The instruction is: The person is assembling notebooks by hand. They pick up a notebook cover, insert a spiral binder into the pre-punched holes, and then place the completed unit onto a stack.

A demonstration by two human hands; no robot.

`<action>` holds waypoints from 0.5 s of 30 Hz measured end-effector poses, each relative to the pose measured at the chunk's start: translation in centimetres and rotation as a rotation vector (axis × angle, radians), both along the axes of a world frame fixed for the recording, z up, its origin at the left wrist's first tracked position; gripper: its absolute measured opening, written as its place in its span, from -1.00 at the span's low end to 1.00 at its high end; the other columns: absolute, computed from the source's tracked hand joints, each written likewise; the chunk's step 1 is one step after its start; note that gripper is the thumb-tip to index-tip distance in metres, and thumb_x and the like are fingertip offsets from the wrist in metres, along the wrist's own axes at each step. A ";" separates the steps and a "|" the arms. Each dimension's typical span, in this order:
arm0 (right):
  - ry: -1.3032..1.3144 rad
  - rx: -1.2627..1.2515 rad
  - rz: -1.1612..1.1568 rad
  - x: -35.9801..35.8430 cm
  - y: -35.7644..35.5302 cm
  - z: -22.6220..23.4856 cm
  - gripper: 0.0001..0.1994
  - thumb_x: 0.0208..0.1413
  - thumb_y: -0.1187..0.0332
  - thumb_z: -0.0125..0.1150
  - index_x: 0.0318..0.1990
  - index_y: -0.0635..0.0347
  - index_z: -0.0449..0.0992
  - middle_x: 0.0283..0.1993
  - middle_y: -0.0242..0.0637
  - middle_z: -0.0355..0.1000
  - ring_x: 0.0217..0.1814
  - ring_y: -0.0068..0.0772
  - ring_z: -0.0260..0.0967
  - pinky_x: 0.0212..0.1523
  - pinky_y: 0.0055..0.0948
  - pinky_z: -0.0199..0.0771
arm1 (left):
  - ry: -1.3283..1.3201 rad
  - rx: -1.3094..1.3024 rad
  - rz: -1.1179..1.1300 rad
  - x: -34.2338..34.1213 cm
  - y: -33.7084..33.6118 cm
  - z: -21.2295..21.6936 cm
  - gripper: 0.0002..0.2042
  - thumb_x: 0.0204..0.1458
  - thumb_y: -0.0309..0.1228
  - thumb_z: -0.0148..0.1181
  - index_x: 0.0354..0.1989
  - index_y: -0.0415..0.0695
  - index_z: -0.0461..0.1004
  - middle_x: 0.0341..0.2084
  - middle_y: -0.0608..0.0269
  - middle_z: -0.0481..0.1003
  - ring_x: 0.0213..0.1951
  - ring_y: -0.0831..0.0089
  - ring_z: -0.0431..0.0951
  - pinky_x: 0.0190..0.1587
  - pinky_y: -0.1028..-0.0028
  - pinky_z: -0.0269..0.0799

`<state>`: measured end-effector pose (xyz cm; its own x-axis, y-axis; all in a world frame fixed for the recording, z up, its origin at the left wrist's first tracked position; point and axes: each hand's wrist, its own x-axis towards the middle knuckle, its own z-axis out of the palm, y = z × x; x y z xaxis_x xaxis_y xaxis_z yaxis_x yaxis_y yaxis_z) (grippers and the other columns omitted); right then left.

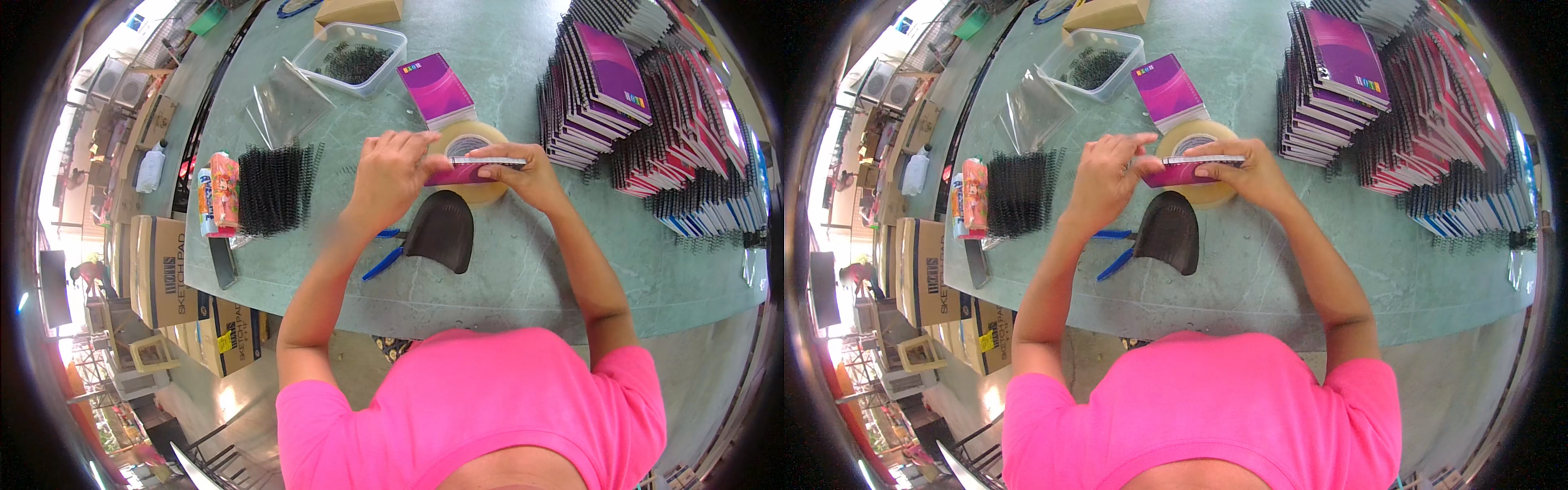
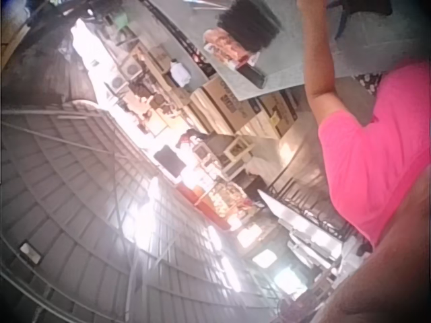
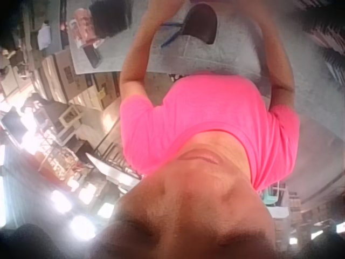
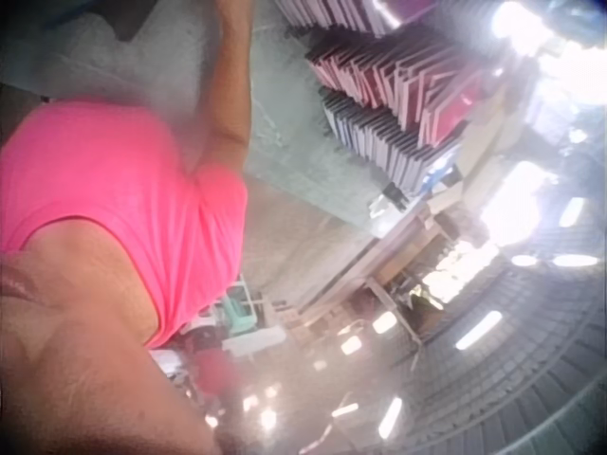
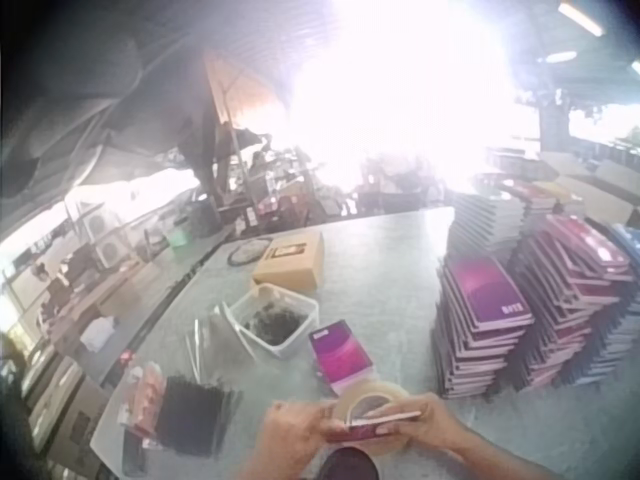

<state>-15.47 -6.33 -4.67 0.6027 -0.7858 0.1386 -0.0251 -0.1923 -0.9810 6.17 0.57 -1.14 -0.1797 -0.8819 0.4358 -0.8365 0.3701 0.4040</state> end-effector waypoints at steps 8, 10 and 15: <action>0.015 0.005 0.002 -0.1 -0.1 -0.1 -0.77 -0.08 0.52 0.28 -0.20 0.24 0.59 -0.22 -0.36 0.54 -0.16 -0.60 0.41 -0.07 -0.56 0.38 | 0.043 -0.049 -0.012 -0.6 -0.2 0.1 -0.79 -0.08 -0.28 0.24 -0.31 -0.09 0.48 -0.48 0.29 0.50 -0.38 0.33 0.47 -0.15 0.35 0.21; -0.036 0.008 -0.007 0.1 0.0 -0.4 -0.78 -0.07 0.53 0.27 -0.19 0.24 0.59 -0.22 -0.36 0.54 -0.16 -0.60 0.40 -0.08 -0.57 0.38 | -0.010 -0.149 -0.068 -0.7 -0.1 -0.4 -0.81 -0.07 -0.28 0.23 -0.32 -0.09 0.49 -0.49 0.29 0.50 -0.37 0.31 0.46 -0.16 0.35 0.22; -0.019 -0.058 0.012 0.3 0.0 -0.5 -0.77 -0.07 0.55 0.27 -0.19 0.25 0.59 -0.23 -0.34 0.54 -0.15 -0.59 0.40 -0.08 -0.57 0.38 | -0.133 -0.018 -0.034 -0.1 0.0 -0.4 -0.79 -0.09 -0.28 0.25 -0.34 -0.10 0.46 -0.48 0.29 0.47 -0.35 0.28 0.44 -0.20 0.34 0.25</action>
<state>-15.17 -6.30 -5.19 0.6086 -0.7692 0.1948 -0.0043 -0.2487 -0.9686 6.09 0.57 -1.52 -0.2662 -0.8666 0.4221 -0.8692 0.4051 0.2835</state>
